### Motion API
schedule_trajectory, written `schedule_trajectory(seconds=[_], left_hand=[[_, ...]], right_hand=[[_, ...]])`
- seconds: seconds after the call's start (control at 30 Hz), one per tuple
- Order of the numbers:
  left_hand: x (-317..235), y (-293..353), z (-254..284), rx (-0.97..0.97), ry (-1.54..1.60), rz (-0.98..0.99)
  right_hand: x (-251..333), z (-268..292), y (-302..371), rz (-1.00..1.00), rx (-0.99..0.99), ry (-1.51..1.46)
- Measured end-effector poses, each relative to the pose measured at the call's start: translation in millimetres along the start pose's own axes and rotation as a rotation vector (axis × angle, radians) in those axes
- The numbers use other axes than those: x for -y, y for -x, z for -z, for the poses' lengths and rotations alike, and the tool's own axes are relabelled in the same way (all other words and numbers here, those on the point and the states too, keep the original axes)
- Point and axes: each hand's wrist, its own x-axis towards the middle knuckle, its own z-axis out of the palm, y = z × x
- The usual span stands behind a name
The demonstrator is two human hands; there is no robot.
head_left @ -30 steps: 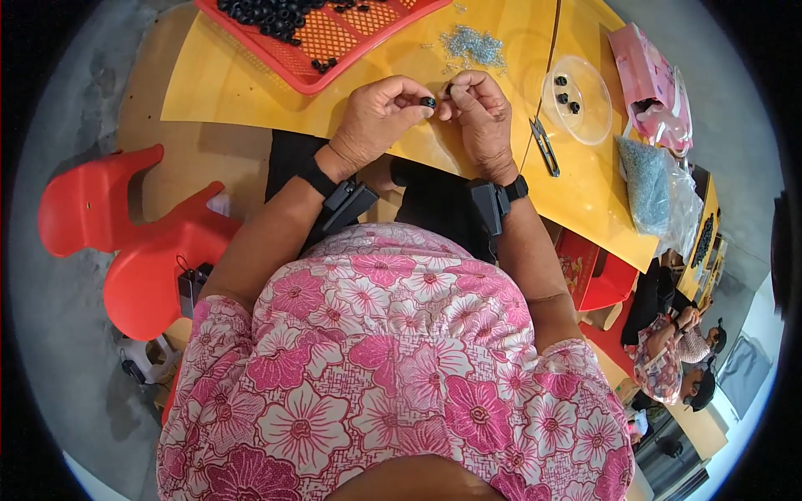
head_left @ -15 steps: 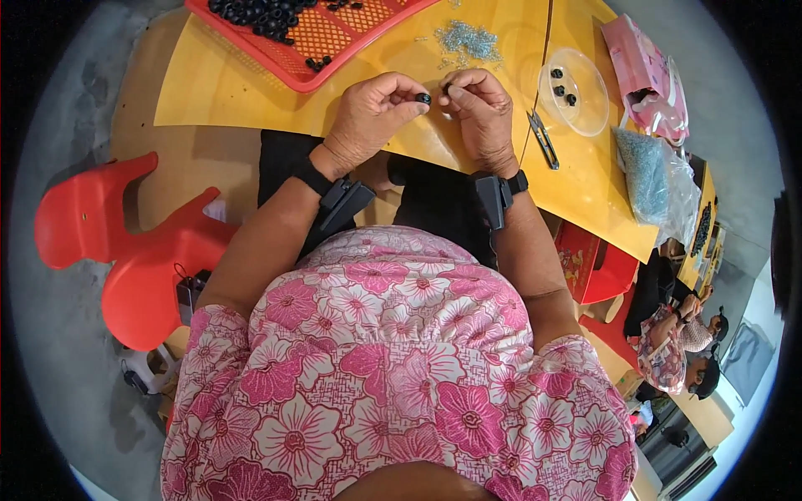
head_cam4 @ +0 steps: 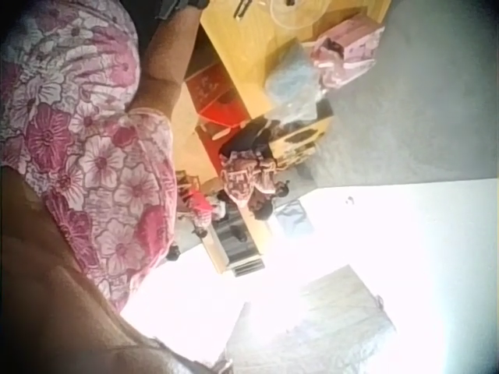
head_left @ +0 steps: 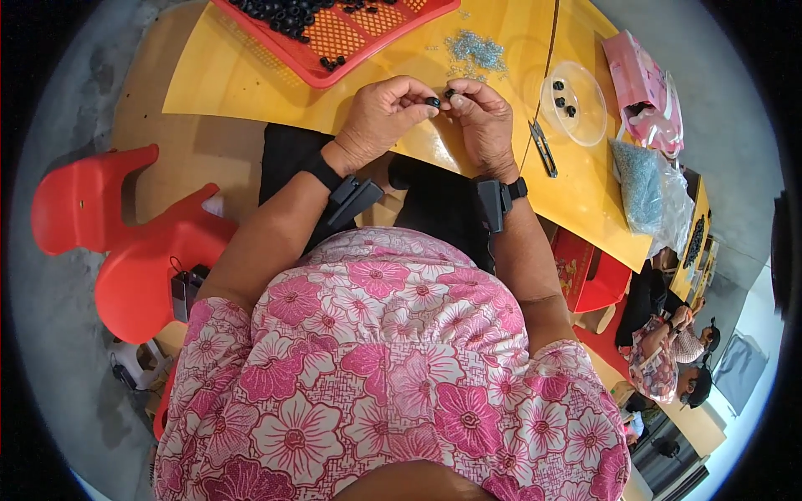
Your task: The worker is assembling small plastic or rubber components, inserting pins or small parts into black circular bases.
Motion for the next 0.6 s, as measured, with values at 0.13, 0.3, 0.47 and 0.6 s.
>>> schedule_trajectory(seconds=[0.13,0.3,0.47,0.6], left_hand=[[-1.7,1.9,-0.3,-0.005,-0.007,0.015],[-2.2,0.1,-0.5,-0.025,-0.019,0.014],[-5.4,-1.5,0.7,-0.037,-0.012,0.006],[-5.5,-2.2,3.3,-0.041,-0.083,0.004]], right_hand=[[-0.9,0.3,2.4,-0.001,0.004,-0.060],[4.2,-2.4,1.6,0.006,0.034,-0.080],[5.1,-3.5,-2.6,0.025,0.012,0.009],[-0.3,-2.3,-3.0,0.036,0.033,0.089]])
